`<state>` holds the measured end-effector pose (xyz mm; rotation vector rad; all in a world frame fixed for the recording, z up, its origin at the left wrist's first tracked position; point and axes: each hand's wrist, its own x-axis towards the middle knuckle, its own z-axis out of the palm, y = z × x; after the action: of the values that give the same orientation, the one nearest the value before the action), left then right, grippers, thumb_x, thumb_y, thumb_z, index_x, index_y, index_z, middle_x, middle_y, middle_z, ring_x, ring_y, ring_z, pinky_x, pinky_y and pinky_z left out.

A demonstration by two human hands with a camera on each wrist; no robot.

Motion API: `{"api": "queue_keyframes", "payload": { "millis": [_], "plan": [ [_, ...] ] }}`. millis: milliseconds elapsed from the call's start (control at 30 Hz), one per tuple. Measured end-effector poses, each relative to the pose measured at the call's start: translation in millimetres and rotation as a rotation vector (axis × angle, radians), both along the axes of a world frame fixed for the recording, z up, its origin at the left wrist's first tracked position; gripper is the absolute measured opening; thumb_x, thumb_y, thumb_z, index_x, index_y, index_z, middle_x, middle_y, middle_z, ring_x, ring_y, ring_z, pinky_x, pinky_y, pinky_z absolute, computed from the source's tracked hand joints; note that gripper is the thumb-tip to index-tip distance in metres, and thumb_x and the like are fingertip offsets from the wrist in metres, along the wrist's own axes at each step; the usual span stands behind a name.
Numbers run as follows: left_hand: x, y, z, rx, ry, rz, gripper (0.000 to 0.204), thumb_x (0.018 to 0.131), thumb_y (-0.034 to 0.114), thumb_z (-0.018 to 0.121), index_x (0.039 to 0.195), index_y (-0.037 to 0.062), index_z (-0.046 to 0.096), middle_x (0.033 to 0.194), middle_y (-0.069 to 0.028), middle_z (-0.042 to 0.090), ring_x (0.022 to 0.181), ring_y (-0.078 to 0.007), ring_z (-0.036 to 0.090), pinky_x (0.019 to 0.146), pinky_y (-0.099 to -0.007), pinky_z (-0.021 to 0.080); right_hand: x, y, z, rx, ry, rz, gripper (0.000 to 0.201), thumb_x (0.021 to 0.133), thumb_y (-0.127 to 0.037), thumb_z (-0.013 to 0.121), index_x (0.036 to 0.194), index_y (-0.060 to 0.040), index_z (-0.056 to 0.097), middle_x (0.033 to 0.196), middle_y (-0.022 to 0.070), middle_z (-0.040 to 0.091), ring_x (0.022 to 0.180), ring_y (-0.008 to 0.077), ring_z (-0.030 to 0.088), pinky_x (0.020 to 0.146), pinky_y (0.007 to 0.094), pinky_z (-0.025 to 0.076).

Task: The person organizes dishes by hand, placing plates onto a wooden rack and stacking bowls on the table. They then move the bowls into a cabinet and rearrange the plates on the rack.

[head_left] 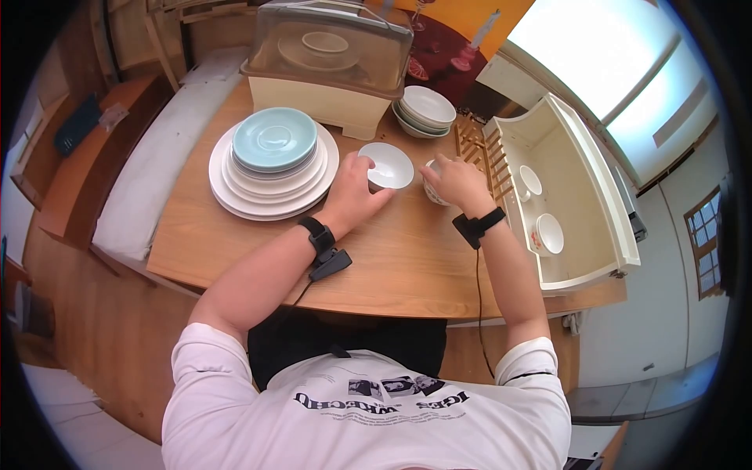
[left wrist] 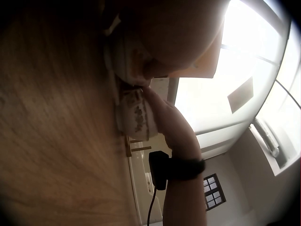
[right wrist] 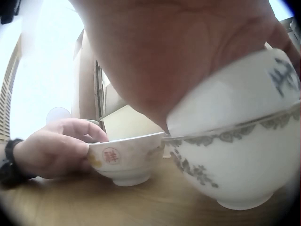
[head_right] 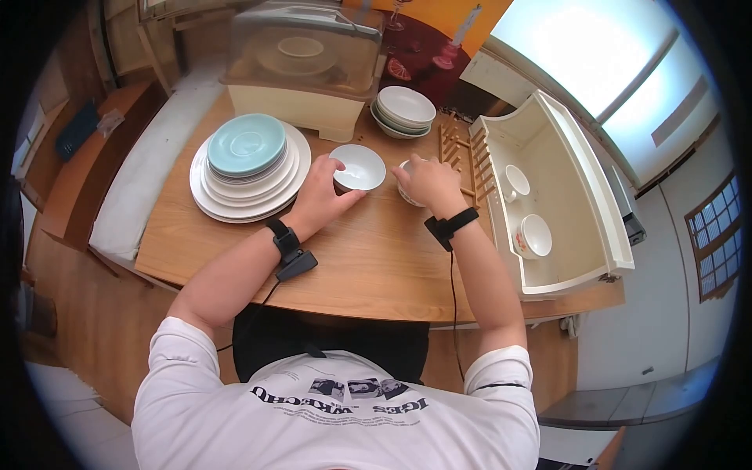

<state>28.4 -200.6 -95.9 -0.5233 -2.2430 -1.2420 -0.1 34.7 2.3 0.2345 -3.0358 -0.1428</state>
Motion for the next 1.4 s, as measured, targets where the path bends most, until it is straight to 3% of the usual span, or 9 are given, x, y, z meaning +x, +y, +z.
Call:
{"api": "queue_keyframes", "payload": {
  "millis": [200,400,500,600,800,1000,1100,1233,1400],
  "plan": [
    [0.3,-0.7,0.5,-0.008,-0.009,-0.002,0.060,0.081,0.029,0.090,0.119,-0.0022,0.055,0.123,-0.0225,0.057,0.114,-0.0388,0.060,0.097,-0.0433,0.052,-13.2,19.7,5.8,-0.108,-0.087,0.105,0.078,0.086,-0.065,0.072,0.137,-0.0059,0.067,0.123,0.0247,0.074,0.111,0.0439,0.071,0.098,0.0484,0.057],
    [0.9,0.1,0.5,0.008,-0.019,0.001,0.060,0.081,0.029,0.090,0.118,-0.0023,0.055,0.124,-0.0228,0.057,0.114,-0.0391,0.060,0.097,-0.0436,0.052,-7.0,22.9,34.8,-0.290,-0.261,0.112,0.086,0.062,-0.043,0.093,0.133,-0.0022,0.069,0.121,0.0236,0.074,0.115,0.0390,0.071,0.099,0.0437,0.056],
    [1.3,0.0,1.3,0.006,-0.015,0.000,0.060,0.081,0.029,0.090,0.119,-0.0022,0.055,0.124,-0.0230,0.057,0.114,-0.0392,0.060,0.098,-0.0437,0.052,-9.1,29.4,23.8,-0.335,-0.115,0.159,0.084,0.060,-0.037,0.093,0.132,-0.0009,0.069,0.120,0.0231,0.074,0.114,0.0387,0.071,0.097,0.0433,0.056],
    [1.0,-0.5,1.6,-0.003,-0.022,-0.002,0.060,0.081,0.029,0.090,0.119,-0.0023,0.055,0.124,-0.0231,0.058,0.115,-0.0393,0.059,0.098,-0.0437,0.052,-1.9,22.8,41.0,-0.321,-0.184,0.074,0.091,0.063,-0.038,0.091,0.141,0.0000,0.062,0.130,0.0248,0.070,0.120,0.0365,0.069,0.100,0.0409,0.055],
    [0.4,-0.5,1.3,0.001,-0.015,-0.003,0.062,0.082,0.030,0.089,0.122,-0.0031,0.054,0.124,-0.0229,0.057,0.117,-0.0398,0.058,0.100,-0.0439,0.050,45.2,0.5,66.7,-0.557,0.064,0.226,0.078,0.065,-0.033,0.088,0.130,0.0010,0.063,0.112,0.0259,0.074,0.110,0.0406,0.071,0.095,0.0447,0.056],
    [-1.2,3.0,-5.4,0.016,-0.029,-0.006,0.073,0.087,0.029,0.084,0.139,-0.0076,0.048,0.141,-0.0296,0.053,0.134,-0.0440,0.052,0.112,-0.0459,0.045,86.1,-22.3,31.1,-0.552,-0.190,0.410,0.075,0.067,-0.029,0.086,0.130,0.0032,0.061,0.114,0.0271,0.070,0.107,0.0433,0.069,0.095,0.0464,0.055],
    [-3.2,5.9,-14.0,-0.023,-0.017,0.044,0.077,0.090,0.027,0.081,0.147,-0.0092,0.044,0.151,-0.0326,0.048,0.141,-0.0461,0.048,0.117,-0.0469,0.042,89.8,-28.2,0.4,-0.497,-0.091,0.458,0.076,0.068,-0.028,0.085,0.131,0.0032,0.059,0.115,0.0256,0.068,0.111,0.0437,0.065,0.098,0.0479,0.053],
    [-10.9,5.1,-16.1,0.040,-0.051,0.015,0.071,0.096,0.024,0.074,0.149,-0.0106,0.043,0.151,-0.0330,0.050,0.139,-0.0435,0.052,0.117,-0.0448,0.042,90.8,-33.3,-19.3,-0.532,0.005,0.541,0.085,0.071,-0.030,0.089,0.142,0.0018,0.054,0.135,0.0255,0.062,0.127,0.0423,0.059,0.109,0.0458,0.048],
    [-8.1,0.5,-4.6,0.225,-0.150,-0.157,0.082,0.095,0.029,0.075,0.153,-0.0134,0.037,0.153,-0.0356,0.047,0.141,-0.0464,0.048,0.121,-0.0460,0.037,101.3,-24.1,-19.4,-0.596,0.211,0.580,0.071,0.078,-0.033,0.087,0.133,0.0021,0.058,0.125,0.0249,0.066,0.119,0.0441,0.062,0.103,0.0491,0.051]
  ]
}}
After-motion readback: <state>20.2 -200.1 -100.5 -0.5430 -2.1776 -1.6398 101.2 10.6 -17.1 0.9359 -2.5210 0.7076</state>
